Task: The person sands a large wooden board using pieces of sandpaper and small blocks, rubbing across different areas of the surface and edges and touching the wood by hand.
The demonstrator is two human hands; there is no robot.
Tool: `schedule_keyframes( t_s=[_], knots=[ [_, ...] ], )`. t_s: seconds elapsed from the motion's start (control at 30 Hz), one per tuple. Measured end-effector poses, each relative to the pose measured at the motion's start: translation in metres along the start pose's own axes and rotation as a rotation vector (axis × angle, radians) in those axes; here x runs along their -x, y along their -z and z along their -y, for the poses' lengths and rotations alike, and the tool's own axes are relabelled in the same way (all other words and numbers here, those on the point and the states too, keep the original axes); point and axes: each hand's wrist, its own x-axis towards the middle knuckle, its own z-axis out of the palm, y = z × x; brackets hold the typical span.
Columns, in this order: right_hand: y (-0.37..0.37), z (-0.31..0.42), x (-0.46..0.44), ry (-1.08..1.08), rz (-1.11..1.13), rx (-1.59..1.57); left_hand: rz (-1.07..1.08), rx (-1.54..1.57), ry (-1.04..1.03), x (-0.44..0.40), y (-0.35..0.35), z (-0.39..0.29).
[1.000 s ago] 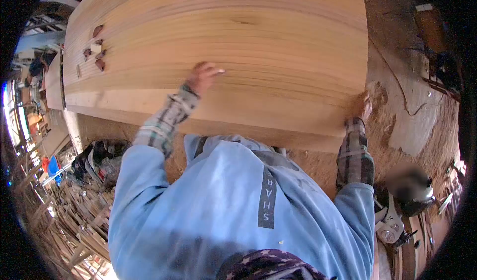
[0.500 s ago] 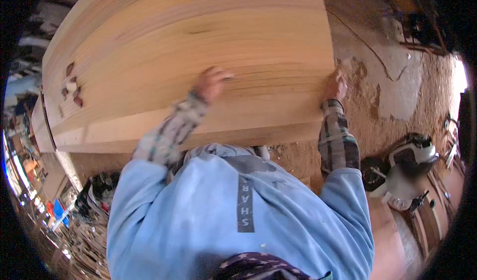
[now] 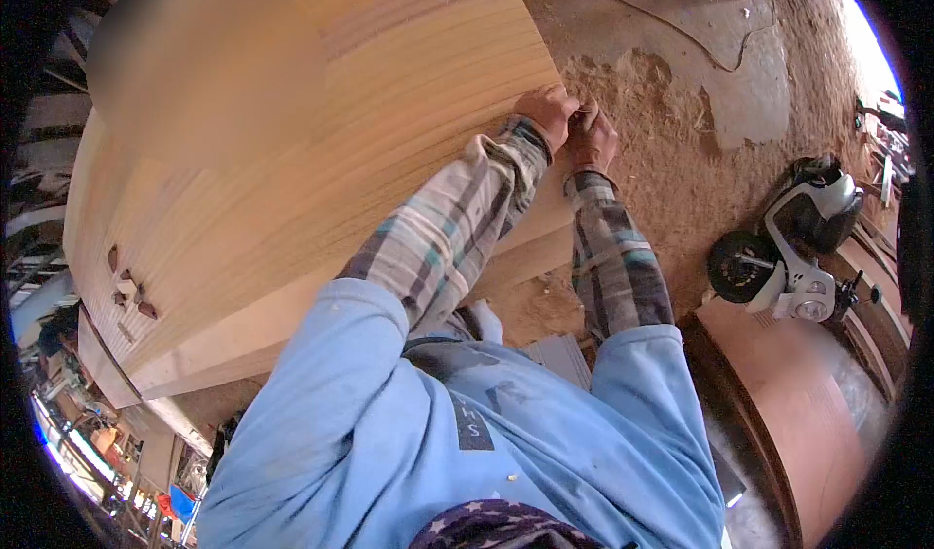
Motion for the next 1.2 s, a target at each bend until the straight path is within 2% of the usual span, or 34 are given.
schedule_keyframes(
  t_s=[0.03,0.07,0.13,0.17,0.2,0.23,0.27,0.3,0.33,0.37,0.4,0.43,0.47,0.53,0.57,0.6,0.63,0.67,0.7,0.77,0.8,0.87,0.97,1.07,1.13,1.2],
  knots=[
    [0.004,0.007,0.002,0.081,-0.027,0.088,-0.019,-0.006,0.012,-0.002,0.003,-0.002],
    [0.009,0.012,0.005,0.085,-0.026,0.079,-0.144,0.076,-0.073,0.006,0.004,0.008],
    [0.017,0.021,0.002,-0.190,0.057,-0.089,0.050,-0.004,0.003,0.054,0.045,0.035],
    [0.018,0.023,0.001,-0.165,0.060,-0.101,-0.070,0.110,-0.051,0.091,0.071,0.050],
    [0.016,0.019,0.002,-0.190,0.046,-0.133,0.058,0.045,0.035,0.128,0.128,0.050],
    [0.013,0.016,0.000,-0.209,0.033,-0.166,-0.003,-0.065,0.078,0.178,0.162,0.067],
    [0.006,0.006,0.000,-0.091,0.022,-0.062,-0.071,-0.264,0.082,0.235,0.190,0.093],
    [0.003,-0.002,0.000,0.030,0.007,0.040,-0.091,-0.321,0.166,0.289,0.226,0.114],
    [0.010,0.004,0.002,0.073,0.013,0.024,-0.123,-0.301,0.469,0.337,0.265,0.131],
    [0.016,0.013,0.006,0.070,0.067,0.137,-0.167,-0.266,0.778,0.374,0.291,0.136],
    [0.022,0.024,0.010,0.077,0.119,0.252,-0.220,-0.283,0.814,0.385,0.307,0.124],
    [0.020,0.027,0.015,0.146,0.050,0.114,-0.571,0.188,0.983,0.385,0.331,0.109],
    [0.018,0.030,0.020,0.223,-0.011,-0.018,-0.922,0.684,1.066,0.382,0.347,0.095],
    [-0.031,0.041,0.043,0.352,-0.064,-0.655,-0.899,0.718,0.996,0.365,0.345,0.070],
    [-0.051,0.056,0.071,0.342,0.047,-0.878,-0.999,0.924,0.902,0.354,0.326,0.061],
    [-0.058,0.071,0.094,0.266,0.461,-1.468,-1.078,1.132,0.784,0.340,0.310,0.056],
    [-0.044,0.109,0.130,0.077,0.837,-1.445,-1.059,1.291,0.771,0.325,0.304,0.040],
    [-0.010,0.170,0.180,-0.135,0.989,-1.501,-1.026,1.452,0.755,0.314,0.301,0.021],
    [0.013,0.215,0.205,0.156,1.087,-0.896,-1.020,1.468,0.746,0.308,0.297,0.009],
    [0.019,0.249,0.249,-0.074,1.090,-1.225,-0.862,1.623,0.921,0.307,0.291,-0.007],
    [0.022,0.253,0.256,-0.069,1.082,-1.222,-0.858,1.629,0.913,0.308,0.287,-0.012],
    [0.021,0.262,0.266,-0.055,0.998,-1.438,-0.615,1.430,1.018,0.319,0.285,-0.009],
    [0.025,0.252,0.264,-0.189,1.088,-1.570,-0.480,1.544,0.977,0.332,0.267,0.001],
    [0.039,0.254,0.265,-0.284,1.091,-1.639,-0.506,1.634,1.042,0.335,0.251,0.003],
    [0.034,0.251,0.269,-0.233,1.012,-1.572,-0.511,1.690,1.069,0.336,0.242,0.001],
    [0.025,0.245,0.267,-0.174,0.937,-1.501,-0.344,1.628,1.133,0.338,0.240,0.003]
  ],
)
